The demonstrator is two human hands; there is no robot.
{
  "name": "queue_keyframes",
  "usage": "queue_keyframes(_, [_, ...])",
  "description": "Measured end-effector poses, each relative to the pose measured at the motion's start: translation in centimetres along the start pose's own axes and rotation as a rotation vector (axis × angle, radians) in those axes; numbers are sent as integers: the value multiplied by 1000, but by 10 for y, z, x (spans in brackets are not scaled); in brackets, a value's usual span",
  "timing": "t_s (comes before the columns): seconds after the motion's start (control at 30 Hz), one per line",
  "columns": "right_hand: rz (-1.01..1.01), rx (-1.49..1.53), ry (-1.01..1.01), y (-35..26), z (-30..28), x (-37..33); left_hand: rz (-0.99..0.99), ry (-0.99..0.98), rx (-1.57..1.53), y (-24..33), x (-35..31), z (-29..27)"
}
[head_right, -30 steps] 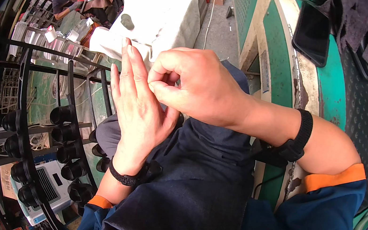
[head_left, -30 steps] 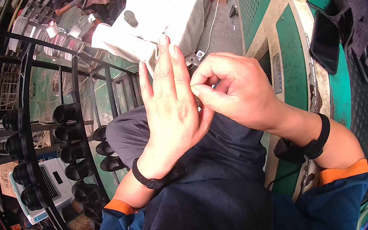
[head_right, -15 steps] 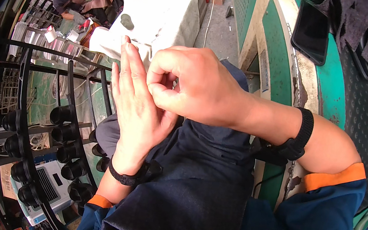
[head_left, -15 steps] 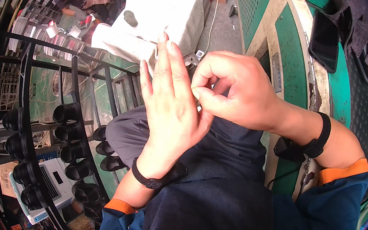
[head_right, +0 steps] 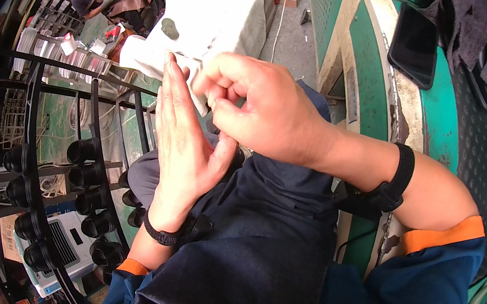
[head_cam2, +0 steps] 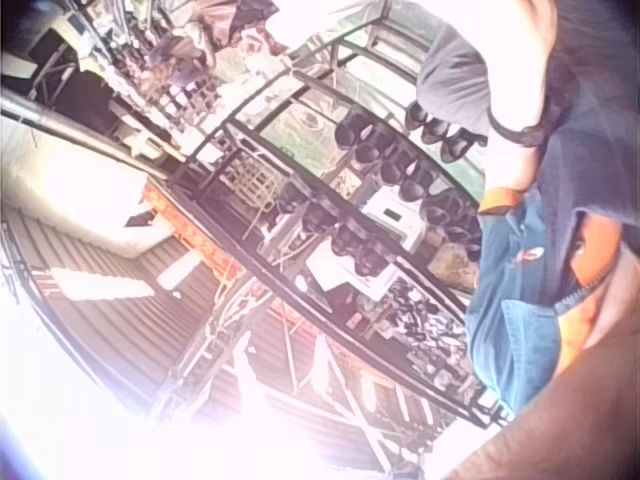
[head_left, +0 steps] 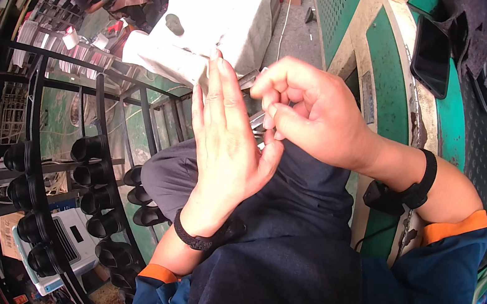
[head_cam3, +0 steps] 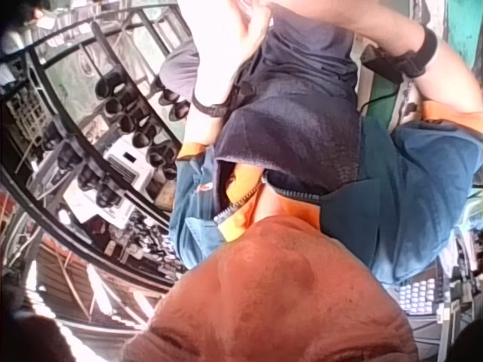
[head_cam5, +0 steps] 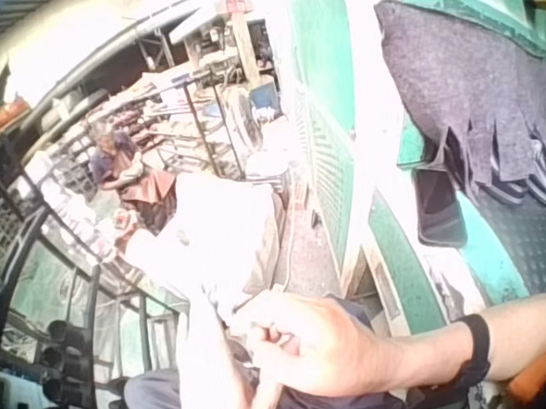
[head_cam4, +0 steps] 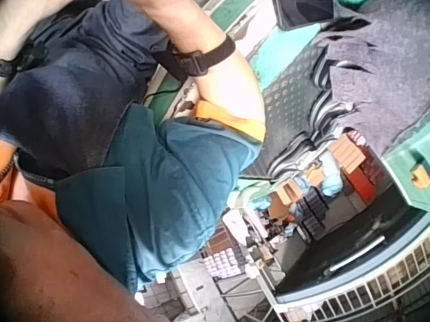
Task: Inspecting and inserting lasts into shoe uppers as part of a manufacturing process.
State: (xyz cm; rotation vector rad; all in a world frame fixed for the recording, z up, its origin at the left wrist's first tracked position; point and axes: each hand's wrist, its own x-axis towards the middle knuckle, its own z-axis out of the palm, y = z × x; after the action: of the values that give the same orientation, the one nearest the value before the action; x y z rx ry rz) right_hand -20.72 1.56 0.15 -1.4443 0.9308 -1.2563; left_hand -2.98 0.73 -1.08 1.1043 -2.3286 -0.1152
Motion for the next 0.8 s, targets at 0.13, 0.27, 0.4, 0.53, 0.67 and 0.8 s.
queue_keyframes(0.13, [18, 7, -42, 1, 0, -1, -6, -13, -64, 0, 1, -2])
queue_keyframes(0.27, [1, -115, -20, 2, -1, 0, 9, 3, -23, 0, 0, 0])
queue_keyframes(0.4, [-31, -94, 33, -2, 2, 1, 32, 15, 51, 1, -1, -1])
queue_keyframes(0.53, [-76, -200, -33, 0, 1, 1, 41, 30, 67, 2, 0, -2])
queue_keyframes(0.67, [-112, -191, 6, 2, 1, 1, 50, 49, 86, 2, 0, 1])
queue_keyframes(0.8, [-121, -219, 14, 1, 1, 2, 48, 38, 98, 3, 0, 2])
